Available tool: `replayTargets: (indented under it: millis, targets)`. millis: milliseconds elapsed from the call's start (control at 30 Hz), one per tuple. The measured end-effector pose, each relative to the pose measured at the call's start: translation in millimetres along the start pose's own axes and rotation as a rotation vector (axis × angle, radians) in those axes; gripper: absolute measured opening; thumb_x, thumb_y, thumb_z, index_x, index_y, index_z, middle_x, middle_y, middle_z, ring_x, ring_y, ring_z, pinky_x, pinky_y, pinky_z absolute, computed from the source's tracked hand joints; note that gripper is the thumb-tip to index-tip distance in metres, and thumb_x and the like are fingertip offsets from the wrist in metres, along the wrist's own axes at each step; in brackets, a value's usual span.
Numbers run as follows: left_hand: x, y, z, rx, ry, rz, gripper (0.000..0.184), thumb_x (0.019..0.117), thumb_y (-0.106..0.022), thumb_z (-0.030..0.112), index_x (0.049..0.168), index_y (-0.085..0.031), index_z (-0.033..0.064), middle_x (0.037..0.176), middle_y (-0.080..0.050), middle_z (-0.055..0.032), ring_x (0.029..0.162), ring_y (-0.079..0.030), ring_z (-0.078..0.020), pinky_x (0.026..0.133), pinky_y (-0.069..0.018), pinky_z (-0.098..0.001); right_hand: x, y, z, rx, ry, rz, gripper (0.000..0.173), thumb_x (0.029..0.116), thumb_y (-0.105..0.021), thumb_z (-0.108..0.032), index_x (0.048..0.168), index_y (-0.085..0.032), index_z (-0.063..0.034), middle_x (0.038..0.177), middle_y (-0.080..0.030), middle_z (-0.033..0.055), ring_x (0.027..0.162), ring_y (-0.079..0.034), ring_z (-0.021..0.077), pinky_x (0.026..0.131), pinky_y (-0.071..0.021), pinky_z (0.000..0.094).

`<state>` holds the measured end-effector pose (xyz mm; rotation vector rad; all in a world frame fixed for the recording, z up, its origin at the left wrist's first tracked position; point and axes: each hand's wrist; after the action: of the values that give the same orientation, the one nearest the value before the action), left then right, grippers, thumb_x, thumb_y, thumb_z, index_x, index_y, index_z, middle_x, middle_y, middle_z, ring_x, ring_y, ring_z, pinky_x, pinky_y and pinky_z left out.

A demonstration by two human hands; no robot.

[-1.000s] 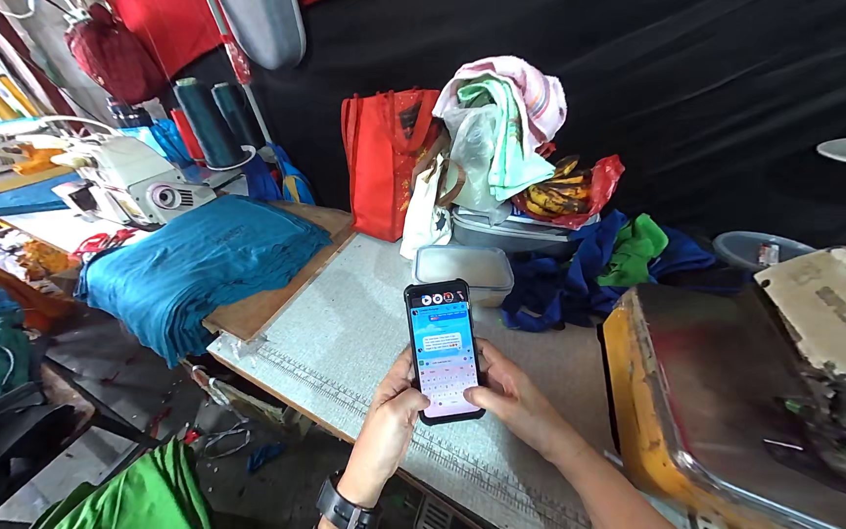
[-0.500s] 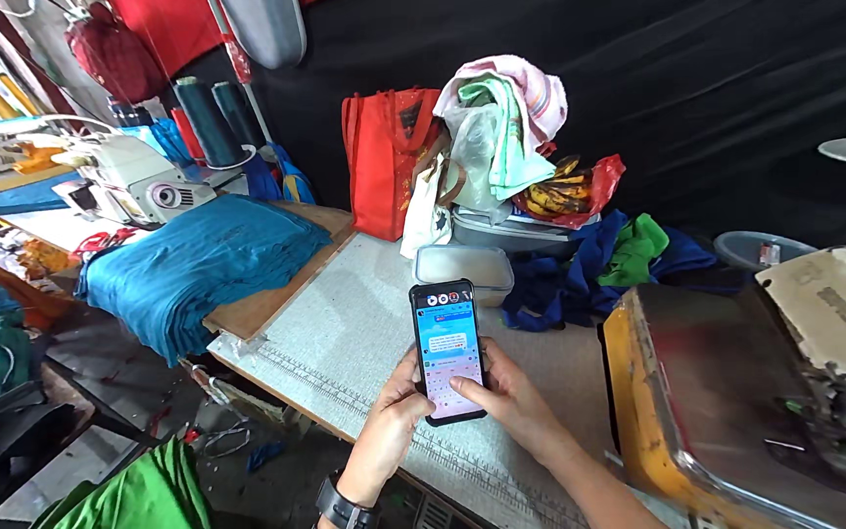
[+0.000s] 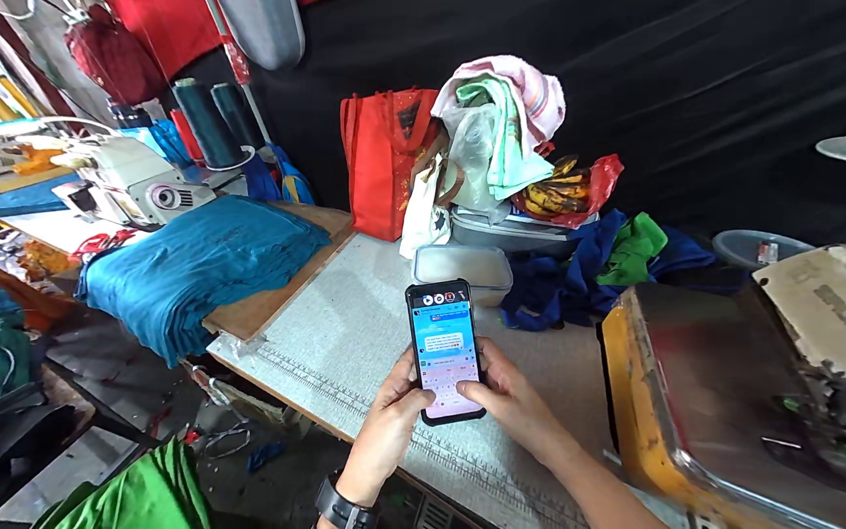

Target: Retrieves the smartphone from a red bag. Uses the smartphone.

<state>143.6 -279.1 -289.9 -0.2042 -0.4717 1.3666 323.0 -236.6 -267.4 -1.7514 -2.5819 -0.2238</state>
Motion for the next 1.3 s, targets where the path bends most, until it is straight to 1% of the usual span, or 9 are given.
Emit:
replayTargets:
  millis: [167,333,433,633,733,833,900,1033,1300]
  targets:
    - [0.1,-0.4,0.4,-0.002,-0.003,-0.001,0.057,0.0916,-0.044,-0.003,0.148,-0.04,-0.0025,0.123,-0.068,-0.013,0.11,-0.068,-0.0188,0.099,-0.0554,-0.0394,0.5,-0.8,1.2,-0.013,0.029,0.019,0.044,0.0904,-0.062,-0.012,0.134,-0.053,-0.0082,0.108,-0.074,0.0048,0.096,-0.073,0.0127,0.085,-0.061,0.029]
    - [0.2,-0.6,-0.9,0.023,-0.022,0.022,0.051,0.0958,-0.047,-0.002,0.146,-0.044,-0.0021,0.12,-0.069,-0.0137,0.109,-0.069,-0.02,0.099,-0.0555,-0.0398,-1.0,0.4,-0.3,0.024,0.027,-0.028,0.048,0.0897,-0.062,-0.011,0.136,-0.052,-0.0083,0.112,-0.073,0.0058,0.1,-0.072,0.0144,0.088,-0.0604,0.0306]
    - [-0.1,-1.8,-0.6,0.03,-0.03,0.063,0.048,0.0985,-0.049,-0.001,0.146,-0.044,-0.0023,0.12,-0.069,-0.0142,0.108,-0.07,-0.0202,0.099,-0.0565,-0.0395,-1.5,0.0,-1.3,0.009,0.021,-0.053,0.049,0.089,-0.062,-0.011,0.137,-0.05,-0.0086,0.112,-0.073,0.0054,0.1,-0.072,0.0135,0.088,-0.0605,0.0299]
    - [0.6,-5.4,-0.1,0.021,-0.049,0.127,0.04,0.1024,-0.049,0.002,0.143,-0.047,-0.0029,0.116,-0.071,-0.0147,0.104,-0.072,-0.0209,0.096,-0.0587,-0.0402,-1.1,-0.8,1.4,-0.009,0.064,-0.068,0.051,0.0881,-0.062,-0.011,0.138,-0.05,-0.0075,0.112,-0.073,0.0044,0.102,-0.072,0.0121,0.089,-0.06,0.0294]
    - [0.8,-7.3,0.5,0.033,-0.047,0.147,0.039,0.1033,-0.047,0.001,0.142,-0.048,-0.0028,0.116,-0.071,-0.0139,0.104,-0.071,-0.0199,0.096,-0.0585,-0.0392,-1.0,-0.3,1.5,-0.014,0.066,-0.07,0.051,0.0885,-0.062,-0.012,0.138,-0.05,-0.007,0.113,-0.073,0.0046,0.102,-0.072,0.012,0.09,-0.0598,0.0291]
    - [0.7,-5.7,0.2,0.01,-0.046,0.126,0.04,0.1023,-0.049,0.003,0.142,-0.048,-0.0027,0.117,-0.071,-0.0153,0.105,-0.071,-0.0214,0.096,-0.0583,-0.0405,-0.8,0.1,0.8,-0.01,0.065,-0.069,0.051,0.088,-0.062,-0.011,0.137,-0.051,-0.0063,0.113,-0.073,0.0047,0.103,-0.071,0.0122,0.09,-0.0595,0.0291]
    - [0.9,-4.2,-0.1,-0.021,-0.043,0.111,0.042,0.1008,-0.047,0.004,0.142,-0.048,-0.003,0.118,-0.07,-0.0169,0.106,-0.071,-0.0228,0.097,-0.0577,-0.0422,-0.9,0.4,-0.5,-0.005,0.06,-0.072,0.05,0.0883,-0.062,-0.012,0.137,-0.051,-0.0063,0.113,-0.073,0.0049,0.103,-0.071,0.0125,0.091,-0.0595,0.0296]
    - [0.5,-4.7,1.0,-0.029,-0.027,0.124,0.044,0.0966,-0.045,0.001,0.14,-0.05,-0.0033,0.117,-0.07,-0.0158,0.104,-0.071,-0.0215,0.095,-0.0584,-0.0406,-0.7,0.1,0.1,-0.001,0.056,-0.072,0.052,0.0881,-0.062,-0.011,0.138,-0.05,-0.0061,0.114,-0.073,0.0049,0.103,-0.071,0.0122,0.091,-0.0596,0.0294]
    - [0.5,-3.4,-0.1,-0.007,-0.028,0.111,0.048,0.0934,-0.047,-0.001,0.141,-0.049,-0.003,0.115,-0.071,-0.0146,0.104,-0.071,-0.0201,0.095,-0.0581,-0.0401,-0.2,1.4,-0.5,-0.003,0.041,-0.073,0.053,0.0878,-0.061,-0.01,0.139,-0.049,-0.0058,0.114,-0.073,0.0055,0.103,-0.071,0.0121,0.091,-0.0593,0.029]
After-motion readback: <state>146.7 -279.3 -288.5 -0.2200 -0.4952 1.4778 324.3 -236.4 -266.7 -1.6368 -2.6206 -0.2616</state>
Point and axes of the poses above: each hand's wrist, its own x-axis towards the middle knuckle, its own y-axis out of the back of the hand, z = x × y
